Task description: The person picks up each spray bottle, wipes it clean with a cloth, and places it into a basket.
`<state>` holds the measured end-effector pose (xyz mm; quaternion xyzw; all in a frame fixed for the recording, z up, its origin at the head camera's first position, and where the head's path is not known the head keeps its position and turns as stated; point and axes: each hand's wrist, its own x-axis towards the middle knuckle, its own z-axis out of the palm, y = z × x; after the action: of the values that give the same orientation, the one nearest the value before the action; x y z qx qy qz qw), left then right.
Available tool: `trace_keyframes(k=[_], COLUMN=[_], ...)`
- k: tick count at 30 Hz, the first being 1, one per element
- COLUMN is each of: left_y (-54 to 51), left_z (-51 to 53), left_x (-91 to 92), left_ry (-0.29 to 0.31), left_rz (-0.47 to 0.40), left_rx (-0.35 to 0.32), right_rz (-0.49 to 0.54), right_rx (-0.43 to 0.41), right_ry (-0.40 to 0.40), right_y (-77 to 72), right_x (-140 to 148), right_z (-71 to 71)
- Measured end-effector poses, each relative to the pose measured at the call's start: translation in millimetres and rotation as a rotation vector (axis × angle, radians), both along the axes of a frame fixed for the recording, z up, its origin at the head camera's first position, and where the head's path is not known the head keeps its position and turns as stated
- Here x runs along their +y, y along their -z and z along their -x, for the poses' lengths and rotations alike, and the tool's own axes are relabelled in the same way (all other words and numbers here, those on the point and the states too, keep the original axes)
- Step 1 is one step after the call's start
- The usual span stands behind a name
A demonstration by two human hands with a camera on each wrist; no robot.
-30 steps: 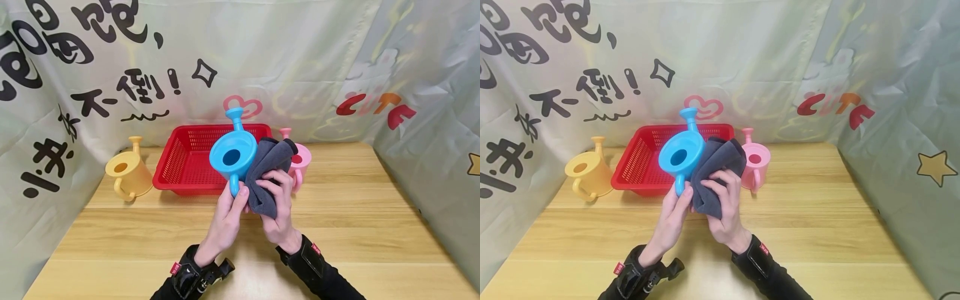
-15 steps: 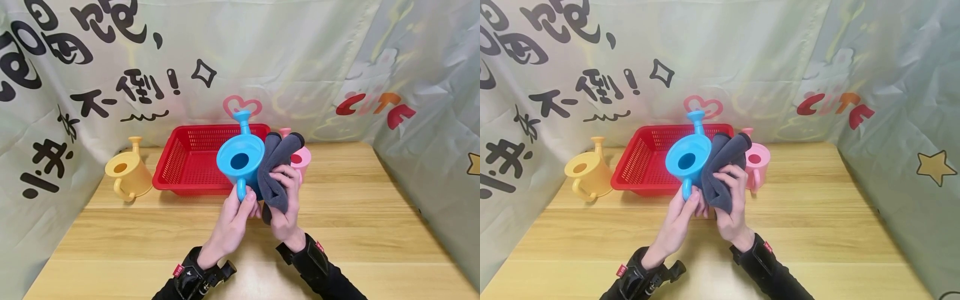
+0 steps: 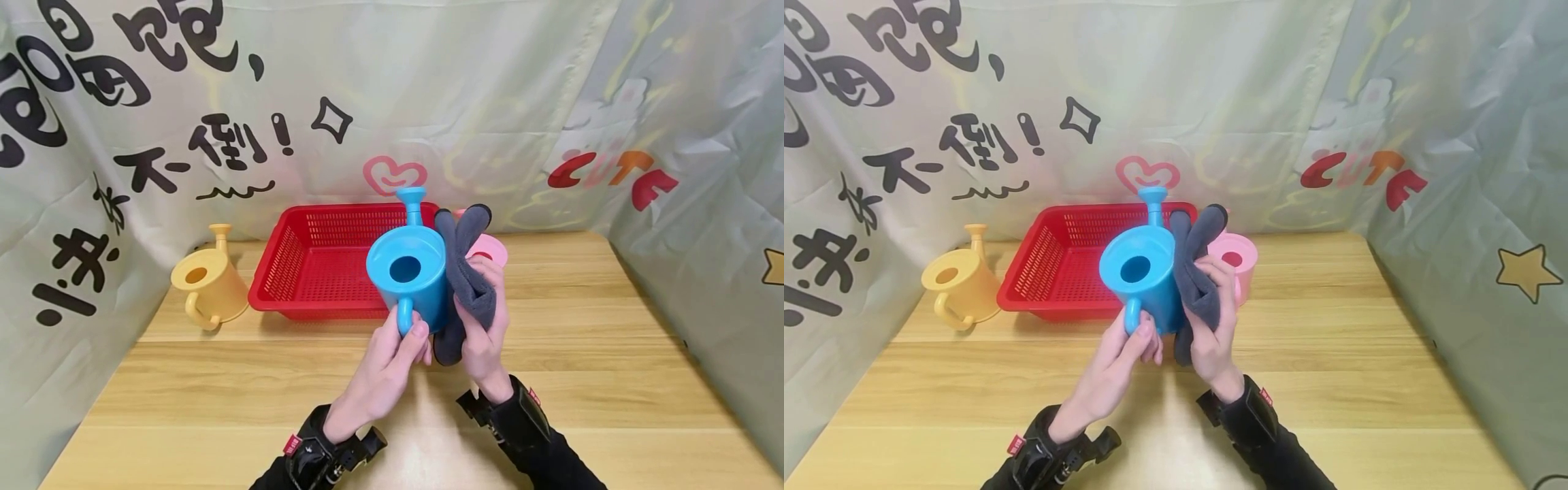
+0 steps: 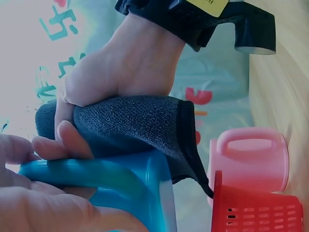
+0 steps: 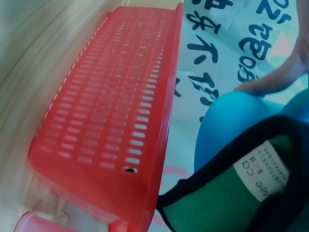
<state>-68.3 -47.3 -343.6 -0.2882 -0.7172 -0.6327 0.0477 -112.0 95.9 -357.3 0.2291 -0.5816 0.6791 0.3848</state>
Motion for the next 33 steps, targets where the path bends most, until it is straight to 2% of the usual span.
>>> trace_keyframes(k=[4, 10, 16, 20, 27, 33], left_y=[-2.2, -3.0, -3.4, -3.3, -1.8, -2.5], left_z=[-2.0, -4.7, -7.0, -7.7, -8.4, -8.0], left_x=[0.1, 0.7, 1.3, 1.6, 1.6, 1.9], left_ry=[0.019, 0.037, 0.048, 0.051, 0.057, 0.057], left_rz=[0.036, 0.085, 0.099, 0.056, -0.112, -0.150], left_rx=[-0.034, -0.024, -0.010, -0.001, 0.063, 0.093], right_rz=[0.014, 0.036, 0.090, 0.096, 0.052, 0.010], right_rx=[-0.006, 0.016, -0.067, -0.079, -0.077, -0.060], right_ry=[0.001, -0.042, -0.057, -0.060, 0.004, 0.038], right_y=[-2.2, -8.5, -7.0, -7.7, -4.3, 0.8], right_x=[6, 12, 18, 17, 10, 4], right_z=[3.4, 7.1, 6.4, 5.8, 3.5, 1.7])
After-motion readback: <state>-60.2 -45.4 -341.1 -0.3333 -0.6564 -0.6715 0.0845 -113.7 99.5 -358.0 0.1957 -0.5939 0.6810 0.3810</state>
